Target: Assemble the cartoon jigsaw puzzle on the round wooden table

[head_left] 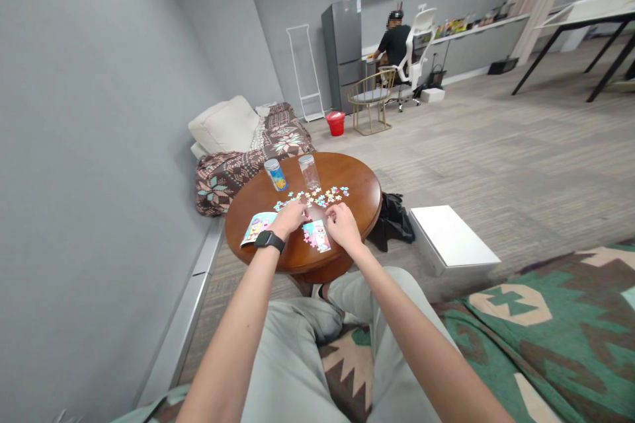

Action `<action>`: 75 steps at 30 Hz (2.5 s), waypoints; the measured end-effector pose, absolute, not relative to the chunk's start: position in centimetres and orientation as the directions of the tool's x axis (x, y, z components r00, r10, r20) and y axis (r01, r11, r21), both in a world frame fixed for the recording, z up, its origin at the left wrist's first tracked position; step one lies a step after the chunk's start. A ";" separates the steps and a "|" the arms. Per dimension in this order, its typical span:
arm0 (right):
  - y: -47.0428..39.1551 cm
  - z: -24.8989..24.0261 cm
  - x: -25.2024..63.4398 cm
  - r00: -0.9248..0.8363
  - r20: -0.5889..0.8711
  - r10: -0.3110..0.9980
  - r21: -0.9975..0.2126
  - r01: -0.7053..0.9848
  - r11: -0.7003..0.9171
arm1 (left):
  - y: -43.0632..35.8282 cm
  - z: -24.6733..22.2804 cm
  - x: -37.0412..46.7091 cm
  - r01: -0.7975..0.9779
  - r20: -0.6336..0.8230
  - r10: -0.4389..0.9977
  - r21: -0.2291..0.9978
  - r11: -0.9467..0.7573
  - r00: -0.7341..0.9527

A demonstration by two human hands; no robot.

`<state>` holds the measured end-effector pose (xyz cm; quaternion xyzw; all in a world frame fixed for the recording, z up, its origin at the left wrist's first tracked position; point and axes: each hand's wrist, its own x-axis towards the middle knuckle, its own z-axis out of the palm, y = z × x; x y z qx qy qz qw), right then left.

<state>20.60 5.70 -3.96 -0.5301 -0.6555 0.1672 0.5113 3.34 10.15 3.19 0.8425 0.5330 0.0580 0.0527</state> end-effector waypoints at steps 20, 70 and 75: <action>5.7 -3.9 20.9 0.080 0.487 0.870 -0.760 0.529 0.377 | 7.8 0.2 4.5 0.940 0.176 0.948 0.171 -0.295 0.265; 4.7 -0.4 19.8 -0.505 0.335 0.796 -0.751 0.367 0.549 | 0.8 -1.0 2.7 0.695 0.348 0.938 0.674 -0.251 0.001; 4.7 -1.4 19.8 -0.520 0.362 0.774 -0.696 0.401 0.595 | 1.0 -1.1 2.7 0.691 0.337 0.941 0.683 -0.237 -0.011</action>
